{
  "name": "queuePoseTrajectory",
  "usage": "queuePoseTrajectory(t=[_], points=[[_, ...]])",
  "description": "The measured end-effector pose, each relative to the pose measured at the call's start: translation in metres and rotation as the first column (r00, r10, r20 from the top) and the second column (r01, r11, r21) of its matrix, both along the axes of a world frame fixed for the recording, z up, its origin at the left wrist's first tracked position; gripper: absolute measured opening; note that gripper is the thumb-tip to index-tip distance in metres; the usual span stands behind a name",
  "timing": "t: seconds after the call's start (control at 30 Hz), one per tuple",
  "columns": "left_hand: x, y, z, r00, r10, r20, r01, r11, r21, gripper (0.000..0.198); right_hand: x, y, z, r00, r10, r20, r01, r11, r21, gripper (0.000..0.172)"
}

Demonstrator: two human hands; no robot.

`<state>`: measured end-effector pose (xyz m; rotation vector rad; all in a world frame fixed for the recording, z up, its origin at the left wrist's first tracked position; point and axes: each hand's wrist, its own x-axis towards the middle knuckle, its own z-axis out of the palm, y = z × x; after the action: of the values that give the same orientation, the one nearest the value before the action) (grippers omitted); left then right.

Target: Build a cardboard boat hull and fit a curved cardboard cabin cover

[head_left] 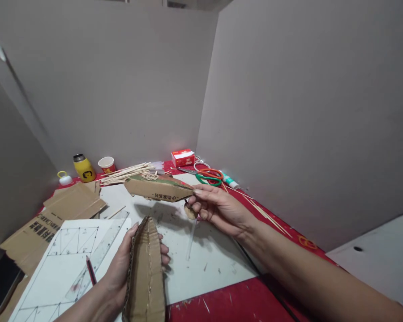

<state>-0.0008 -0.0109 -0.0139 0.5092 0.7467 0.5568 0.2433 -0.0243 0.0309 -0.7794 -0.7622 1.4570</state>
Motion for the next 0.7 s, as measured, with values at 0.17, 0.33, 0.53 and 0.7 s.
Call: queuePoseTrajectory(t=[0.17,0.33,0.53,0.7], points=[[0.000,0.005,-0.001,1.000,-0.004,-0.003,0.004,1.000,-0.012,0.054,-0.002,-0.005,0.007,0.999,0.022,-0.038,-0.021,0.999,0.024,0.016],[-0.007,0.017,-0.010,0.994,-0.088,0.064,0.089,0.996,-0.012,0.053,-0.006,-0.013,0.017,0.995,0.059,-0.075,-0.056,0.998,0.038,0.020],[-0.015,0.039,-0.026,0.958,-0.249,0.144,0.253,0.967,-0.011,0.049,-0.010,-0.026,0.029,0.988,0.109,-0.110,-0.103,0.993,0.058,0.019],[-0.017,0.044,-0.029,0.952,-0.272,0.140,0.277,0.961,-0.013,0.046,-0.010,-0.030,0.035,0.978,0.144,-0.153,-0.131,0.987,0.088,0.019]])
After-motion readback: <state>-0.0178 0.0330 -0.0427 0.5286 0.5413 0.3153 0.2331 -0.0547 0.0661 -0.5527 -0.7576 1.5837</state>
